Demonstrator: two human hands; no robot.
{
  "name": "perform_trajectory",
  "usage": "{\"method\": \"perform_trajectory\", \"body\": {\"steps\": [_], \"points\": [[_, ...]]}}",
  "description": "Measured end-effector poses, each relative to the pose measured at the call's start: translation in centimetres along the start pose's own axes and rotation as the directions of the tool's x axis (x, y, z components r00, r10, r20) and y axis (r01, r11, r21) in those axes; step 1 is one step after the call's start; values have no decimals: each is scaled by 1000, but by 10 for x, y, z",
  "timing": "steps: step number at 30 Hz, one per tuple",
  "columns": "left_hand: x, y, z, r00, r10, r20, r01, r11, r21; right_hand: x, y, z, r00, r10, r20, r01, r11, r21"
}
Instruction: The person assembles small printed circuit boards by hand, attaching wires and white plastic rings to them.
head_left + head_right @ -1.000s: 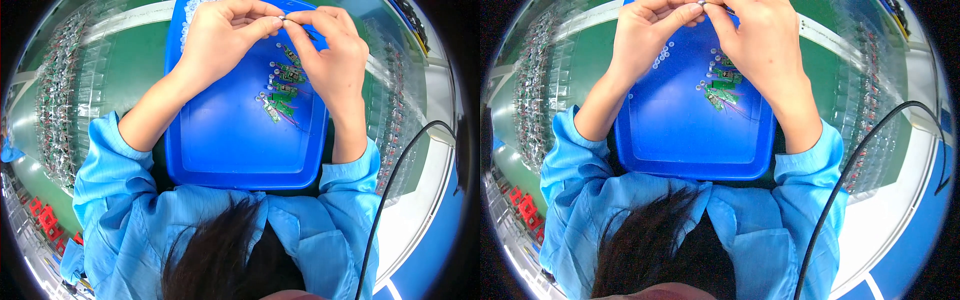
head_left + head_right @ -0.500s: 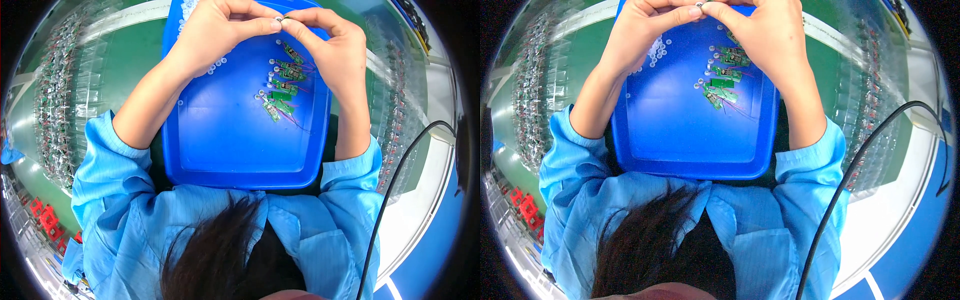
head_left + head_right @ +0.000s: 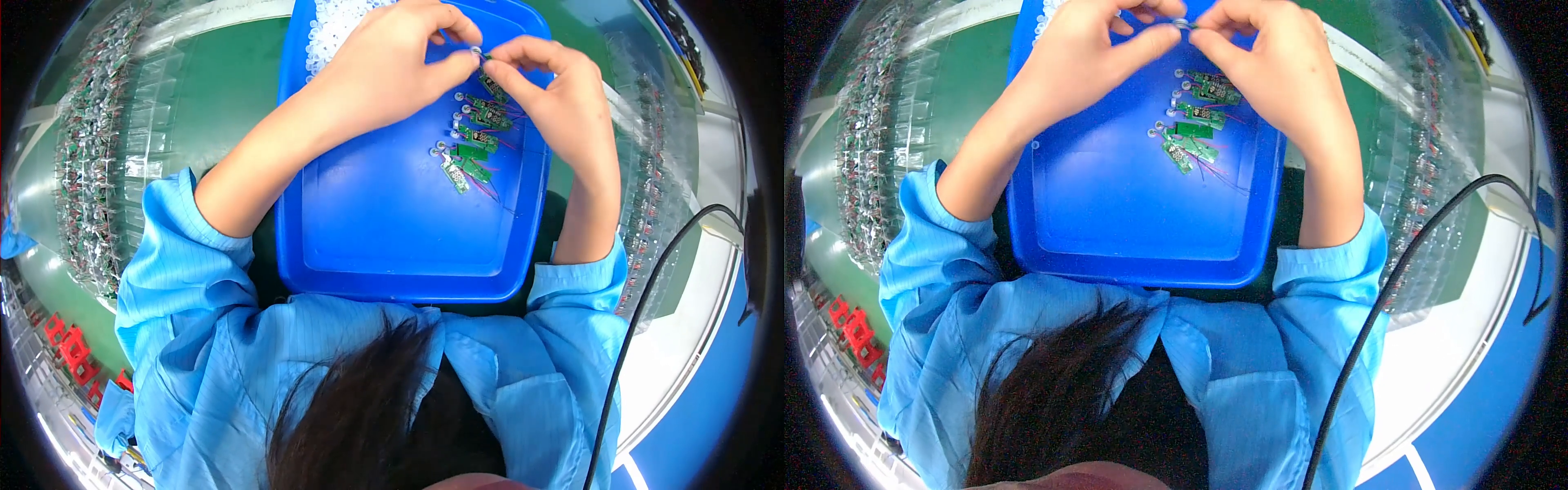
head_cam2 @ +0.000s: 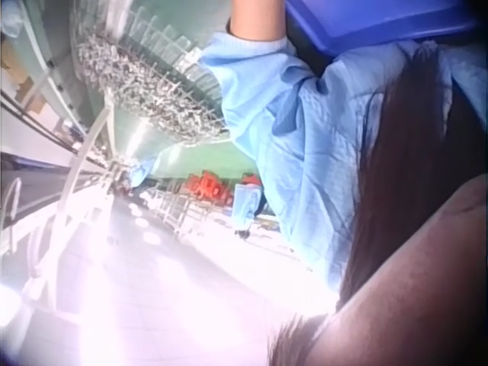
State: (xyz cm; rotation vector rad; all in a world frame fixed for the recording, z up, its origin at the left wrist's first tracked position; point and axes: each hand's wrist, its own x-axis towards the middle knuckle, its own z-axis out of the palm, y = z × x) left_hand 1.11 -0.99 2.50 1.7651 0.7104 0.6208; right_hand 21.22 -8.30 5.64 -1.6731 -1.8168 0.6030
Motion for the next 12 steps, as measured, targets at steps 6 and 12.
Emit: {"method": "perform_trajectory", "body": {"steps": [6, 12], "points": [[-34, 1, 1, 904, 371, 213, -427, 753, 500, -13, 12, 11, 991, -114, -65, 76, 903, -423], [-49, -3, 30, 934, 311, 176, -350, 696, 627, -22, 22, 5, 993, -116, 2, 112, 955, -275]]}}
